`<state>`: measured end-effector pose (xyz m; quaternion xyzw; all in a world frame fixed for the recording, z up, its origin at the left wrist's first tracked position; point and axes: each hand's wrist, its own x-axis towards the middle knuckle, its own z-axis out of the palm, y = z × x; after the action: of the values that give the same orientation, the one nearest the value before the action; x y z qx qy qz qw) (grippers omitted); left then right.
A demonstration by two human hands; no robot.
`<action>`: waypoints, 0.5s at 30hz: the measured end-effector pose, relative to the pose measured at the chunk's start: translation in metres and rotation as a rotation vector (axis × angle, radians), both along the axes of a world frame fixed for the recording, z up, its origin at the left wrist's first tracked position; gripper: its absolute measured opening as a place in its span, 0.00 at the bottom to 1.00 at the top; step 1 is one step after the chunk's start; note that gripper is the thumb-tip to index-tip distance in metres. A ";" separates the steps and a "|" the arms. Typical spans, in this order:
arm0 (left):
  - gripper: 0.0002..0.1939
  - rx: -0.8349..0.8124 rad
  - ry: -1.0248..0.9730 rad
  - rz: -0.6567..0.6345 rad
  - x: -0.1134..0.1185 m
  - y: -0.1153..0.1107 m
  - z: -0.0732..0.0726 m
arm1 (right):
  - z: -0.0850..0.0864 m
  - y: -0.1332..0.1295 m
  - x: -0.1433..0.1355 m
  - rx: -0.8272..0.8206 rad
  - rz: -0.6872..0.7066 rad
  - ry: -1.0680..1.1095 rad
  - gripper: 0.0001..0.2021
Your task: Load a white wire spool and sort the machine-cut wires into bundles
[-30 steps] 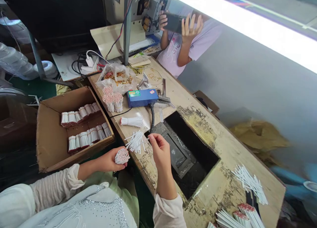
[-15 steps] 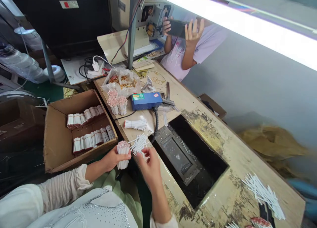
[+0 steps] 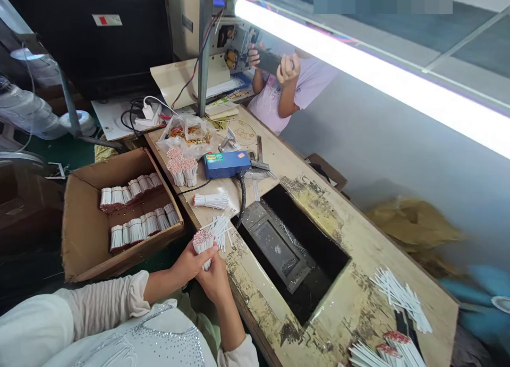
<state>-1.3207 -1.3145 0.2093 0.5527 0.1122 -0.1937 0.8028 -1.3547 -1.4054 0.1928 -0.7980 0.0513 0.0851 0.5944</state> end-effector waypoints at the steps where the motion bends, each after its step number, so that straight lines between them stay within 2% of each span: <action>1: 0.23 0.013 -0.020 -0.019 0.000 0.001 0.002 | 0.003 0.000 0.000 0.019 -0.005 -0.003 0.22; 4: 0.27 -0.004 -0.079 -0.171 0.004 0.011 0.005 | 0.013 0.000 -0.001 0.135 -0.023 0.049 0.16; 7: 0.36 -0.104 -0.012 -0.516 0.015 0.028 0.006 | 0.020 0.003 -0.006 0.393 -0.016 0.215 0.14; 9: 0.36 -0.183 0.077 -0.736 0.022 0.037 0.005 | 0.022 0.005 -0.010 0.580 -0.004 0.307 0.14; 10: 0.35 -0.214 0.103 -0.795 0.024 0.041 0.004 | 0.023 0.006 -0.012 0.644 0.005 0.336 0.13; 12: 0.30 -0.235 0.112 -0.806 0.024 0.044 0.004 | 0.025 0.008 -0.014 0.705 0.024 0.371 0.12; 15: 0.27 -0.200 0.102 -0.731 0.020 0.044 0.006 | 0.024 0.009 -0.015 0.712 0.051 0.366 0.10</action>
<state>-1.3005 -1.2708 0.2158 0.4649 -0.0718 -0.5045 0.7240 -1.3699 -1.3962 0.2165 -0.5149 0.1038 0.2530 0.8125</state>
